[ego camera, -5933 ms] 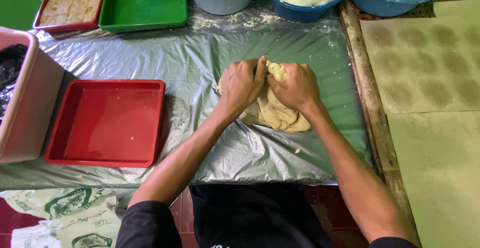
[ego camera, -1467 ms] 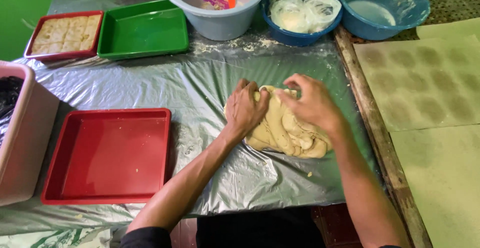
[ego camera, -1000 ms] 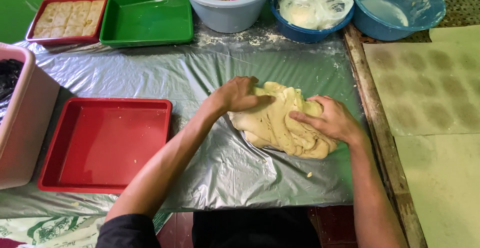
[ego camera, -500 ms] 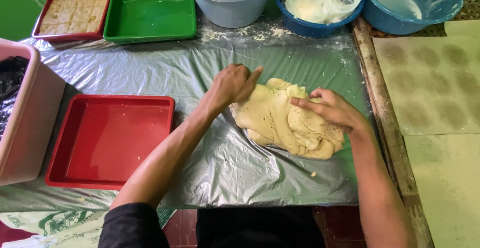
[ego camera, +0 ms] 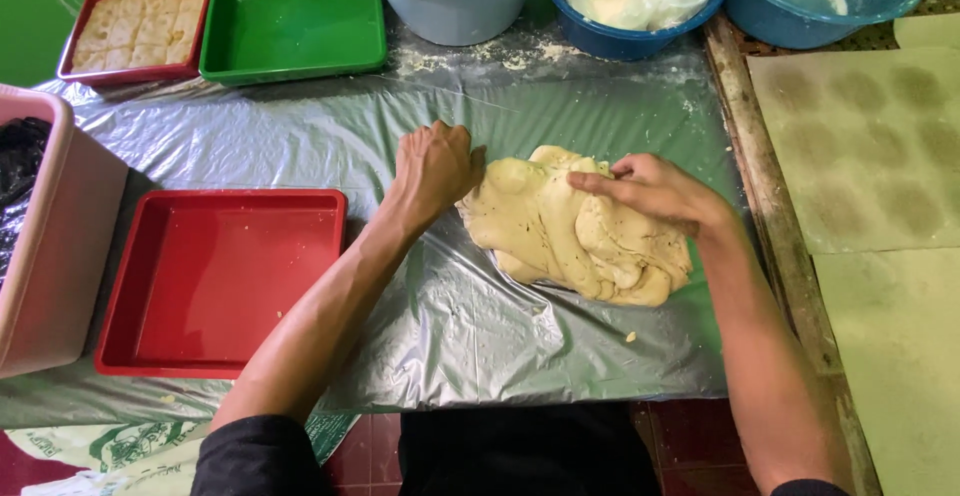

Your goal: Kneading a large lump of dough on a table covered with plastic wrap.

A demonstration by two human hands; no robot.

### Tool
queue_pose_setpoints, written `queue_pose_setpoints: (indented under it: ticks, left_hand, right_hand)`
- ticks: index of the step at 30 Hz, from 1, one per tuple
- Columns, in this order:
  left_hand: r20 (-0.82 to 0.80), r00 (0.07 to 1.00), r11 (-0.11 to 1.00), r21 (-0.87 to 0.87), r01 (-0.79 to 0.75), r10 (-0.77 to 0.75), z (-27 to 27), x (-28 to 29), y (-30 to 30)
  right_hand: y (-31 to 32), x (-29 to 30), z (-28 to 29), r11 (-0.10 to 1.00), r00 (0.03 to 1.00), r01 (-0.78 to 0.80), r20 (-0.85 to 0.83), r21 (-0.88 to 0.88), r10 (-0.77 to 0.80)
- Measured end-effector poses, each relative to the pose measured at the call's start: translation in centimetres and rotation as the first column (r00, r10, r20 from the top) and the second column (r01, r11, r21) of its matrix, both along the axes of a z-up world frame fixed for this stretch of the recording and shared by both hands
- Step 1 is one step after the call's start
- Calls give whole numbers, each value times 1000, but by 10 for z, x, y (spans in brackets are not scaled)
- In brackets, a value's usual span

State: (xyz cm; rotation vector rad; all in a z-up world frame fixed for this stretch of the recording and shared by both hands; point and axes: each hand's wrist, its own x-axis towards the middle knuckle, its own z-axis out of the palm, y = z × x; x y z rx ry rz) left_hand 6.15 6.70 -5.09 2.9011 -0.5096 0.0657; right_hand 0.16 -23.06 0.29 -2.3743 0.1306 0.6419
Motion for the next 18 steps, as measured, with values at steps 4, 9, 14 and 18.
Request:
queue_pose_setpoints:
  ticks: [4,9,14,18]
  left_hand:
    - [-20,1000,996,-91,-21,19,10,-16,-11]
    - [-147,989,974,-218,-61,29,5,-19,-22]
    - [-231,973,944,-315,-95,21,29,-30,-33]
    - [-256,966,941,-319,-112,29,30,-30,-39]
  right_hand:
    - [0,3,-3,998,999,-26,-17,53,27]
    - [14,-7,27,994,995,-99,-20,41,100]
    - [23,-9,25,988,984,-156,90,7,155]
    - [29,-17,37,991,990,-130,52,-3,130]
